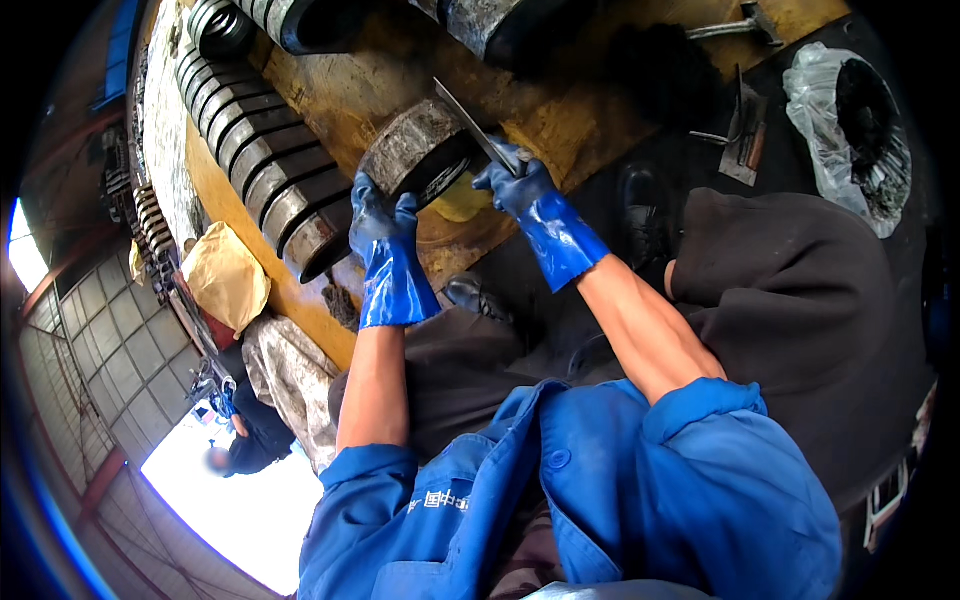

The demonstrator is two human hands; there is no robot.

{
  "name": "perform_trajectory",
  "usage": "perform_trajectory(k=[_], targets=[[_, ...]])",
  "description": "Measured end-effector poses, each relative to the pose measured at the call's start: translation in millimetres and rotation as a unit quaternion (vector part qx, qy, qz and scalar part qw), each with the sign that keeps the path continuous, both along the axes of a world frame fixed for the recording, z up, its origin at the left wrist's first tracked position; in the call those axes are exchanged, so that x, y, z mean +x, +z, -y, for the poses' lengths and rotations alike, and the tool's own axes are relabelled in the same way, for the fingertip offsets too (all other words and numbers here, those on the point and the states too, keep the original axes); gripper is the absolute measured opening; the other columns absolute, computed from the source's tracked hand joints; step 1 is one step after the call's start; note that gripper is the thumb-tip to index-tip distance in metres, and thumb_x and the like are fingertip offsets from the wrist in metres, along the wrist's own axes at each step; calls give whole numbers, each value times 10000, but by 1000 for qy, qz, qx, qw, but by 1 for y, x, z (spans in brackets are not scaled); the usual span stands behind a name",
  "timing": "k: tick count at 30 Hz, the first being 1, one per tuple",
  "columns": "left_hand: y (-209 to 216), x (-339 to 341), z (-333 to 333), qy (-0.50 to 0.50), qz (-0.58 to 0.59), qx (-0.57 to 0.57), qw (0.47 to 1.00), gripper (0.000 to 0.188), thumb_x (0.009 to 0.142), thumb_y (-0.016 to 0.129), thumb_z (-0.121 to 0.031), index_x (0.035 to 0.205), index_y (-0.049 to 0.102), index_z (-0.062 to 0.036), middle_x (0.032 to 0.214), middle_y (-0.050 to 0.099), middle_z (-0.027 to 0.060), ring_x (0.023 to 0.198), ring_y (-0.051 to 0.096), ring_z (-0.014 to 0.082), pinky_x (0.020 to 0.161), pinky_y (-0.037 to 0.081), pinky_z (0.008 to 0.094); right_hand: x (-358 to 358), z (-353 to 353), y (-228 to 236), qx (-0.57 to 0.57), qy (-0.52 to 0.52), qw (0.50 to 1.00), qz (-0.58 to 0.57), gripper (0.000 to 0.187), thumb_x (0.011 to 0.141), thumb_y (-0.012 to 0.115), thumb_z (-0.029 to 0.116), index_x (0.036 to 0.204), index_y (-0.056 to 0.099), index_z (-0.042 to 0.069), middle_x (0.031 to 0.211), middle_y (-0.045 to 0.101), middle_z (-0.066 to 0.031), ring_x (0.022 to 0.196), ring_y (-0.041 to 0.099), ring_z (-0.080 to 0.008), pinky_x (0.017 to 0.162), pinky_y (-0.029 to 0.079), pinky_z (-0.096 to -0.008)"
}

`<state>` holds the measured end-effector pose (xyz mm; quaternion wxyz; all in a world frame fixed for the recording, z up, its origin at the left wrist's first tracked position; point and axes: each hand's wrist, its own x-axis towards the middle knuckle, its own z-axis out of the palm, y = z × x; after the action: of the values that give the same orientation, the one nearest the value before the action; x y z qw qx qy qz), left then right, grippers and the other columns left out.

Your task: The person sits on the floor and cleans cylindrical metal parts using a metal scraper and a cloth. They scrape the surface of the parts to remove residue and then wipe them with the cloth, repeating this process on multiple parts.

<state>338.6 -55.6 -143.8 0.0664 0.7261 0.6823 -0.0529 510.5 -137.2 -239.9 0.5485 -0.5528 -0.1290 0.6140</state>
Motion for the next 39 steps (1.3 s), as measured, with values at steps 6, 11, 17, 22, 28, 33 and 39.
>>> perform_trajectory(k=[6, 11, 17, 22, 28, 33, 39], targets=[[-20, -18, -4, -92, -35, 94, 991, 745, 781, 789, -285, 1427, 474, -88, 1328, 611, 115, 1096, 663, 291, 934, 535, 378, 3, 7, -41, -115, -14, 993, -15, 290, 916, 483, -4, 1164, 619, 59, 702, 590, -27, 661, 665, -154, 544, 540, -290], [-12, -17, 5, -93, -2, 88, 992, 731, 783, 776, -305, 1411, 479, -75, 1316, 613, 145, 1098, 656, 317, 937, 534, 388, -1, 16, -49, 4, -30, 998, -58, 445, 931, 468, -21, 1356, 566, 72, 779, 658, -55, 659, 645, -166, 560, 511, -276], [-24, -32, -2, -105, 26, 121, 987, 728, 752, 807, -273, 1376, 509, -48, 1297, 624, 145, 1087, 660, 321, 941, 533, 376, -9, -11, -24, 60, -15, 998, -25, 456, 901, 508, 17, 1348, 572, 81, 777, 711, -88, 466, 531, -108, 425, 419, -251], [-15, -8, -8, -151, 19, 128, 980, 780, 796, 783, -313, 1459, 438, -91, 1267, 642, 175, 1081, 662, 343, 914, 528, 415, -14, -6, -131, -73, -188, 956, -212, 492, 906, 509, 21, 1392, 538, 90, 791, 716, -84, 468, 516, -99, 438, 417, -241], [-4, -5, 1, -57, 26, 68, 996, 727, 741, 793, -247, 1381, 489, -82, 1278, 612, 142, 1071, 655, 336, 890, 543, 399, -5, -1, -75, 48, -20, 997, -53, 410, 959, 460, 42, 1352, 573, 79, 839, 731, -91, 642, 644, -112, 494, 478, -272], [-14, -14, -7, -77, 31, 91, 992, 745, 762, 788, -264, 1419, 472, -105, 1314, 605, 145, 1084, 654, 340, 913, 534, 403, 11, -24, -13, -22, 56, 998, -28, 454, 922, 446, -24, 1341, 586, 80, 811, 720, -94, 571, 630, -119, 467, 475, -262], [-7, -12, -2, -106, 29, 84, 990, 764, 777, 786, -249, 1447, 451, -102, 1362, 583, 164, 1164, 626, 317, 966, 506, 402, 1, -3, -55, -114, 37, 993, -11, 485, 931, 442, -12, 1394, 546, 92, 782, 721, -90, 367, 453, -102, 350, 371, -239]])
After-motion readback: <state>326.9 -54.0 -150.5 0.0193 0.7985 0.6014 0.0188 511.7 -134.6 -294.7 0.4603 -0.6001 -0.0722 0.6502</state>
